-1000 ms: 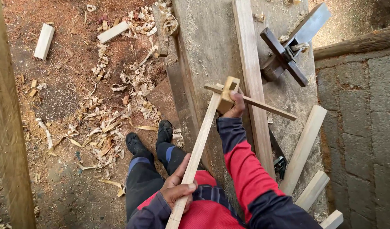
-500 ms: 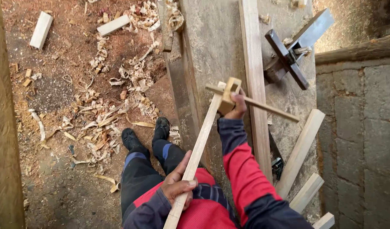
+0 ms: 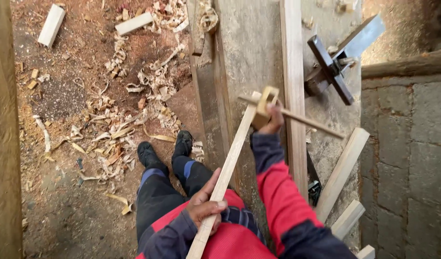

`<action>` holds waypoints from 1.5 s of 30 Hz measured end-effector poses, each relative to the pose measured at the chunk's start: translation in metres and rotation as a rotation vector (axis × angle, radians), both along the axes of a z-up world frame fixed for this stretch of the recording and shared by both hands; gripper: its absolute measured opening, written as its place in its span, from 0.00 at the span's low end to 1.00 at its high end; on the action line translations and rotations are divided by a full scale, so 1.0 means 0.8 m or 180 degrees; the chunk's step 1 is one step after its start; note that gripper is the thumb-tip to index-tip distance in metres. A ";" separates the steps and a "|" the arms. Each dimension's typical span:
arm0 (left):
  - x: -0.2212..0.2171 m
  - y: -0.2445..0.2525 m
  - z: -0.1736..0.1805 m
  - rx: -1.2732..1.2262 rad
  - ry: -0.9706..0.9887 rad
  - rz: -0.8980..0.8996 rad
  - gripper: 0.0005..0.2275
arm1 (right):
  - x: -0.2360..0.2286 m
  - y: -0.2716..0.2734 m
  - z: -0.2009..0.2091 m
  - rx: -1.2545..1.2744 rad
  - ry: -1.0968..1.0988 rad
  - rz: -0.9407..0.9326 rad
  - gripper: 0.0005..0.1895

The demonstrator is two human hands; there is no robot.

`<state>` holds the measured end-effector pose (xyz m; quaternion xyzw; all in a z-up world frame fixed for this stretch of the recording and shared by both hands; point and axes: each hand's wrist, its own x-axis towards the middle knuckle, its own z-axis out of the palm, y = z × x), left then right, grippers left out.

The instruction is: Using a marking gauge to scribe lines on wood planks for joinery.

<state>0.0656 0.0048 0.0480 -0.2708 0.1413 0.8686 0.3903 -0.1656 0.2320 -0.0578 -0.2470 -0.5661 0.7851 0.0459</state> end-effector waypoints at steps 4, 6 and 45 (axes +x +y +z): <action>0.022 0.006 -0.026 0.0137 0.0066 0.0147 0.45 | 0.013 0.010 -0.015 -0.0192 0.0213 0.0224 0.29; 0.024 0.003 -0.031 0.0132 0.0266 0.0012 0.45 | 0.005 0.039 -0.055 -0.0363 0.0070 0.0110 0.25; 0.071 -0.017 -0.106 -0.1963 0.1797 0.0036 0.46 | 0.177 -0.053 0.209 -0.3566 -0.0211 0.0691 0.43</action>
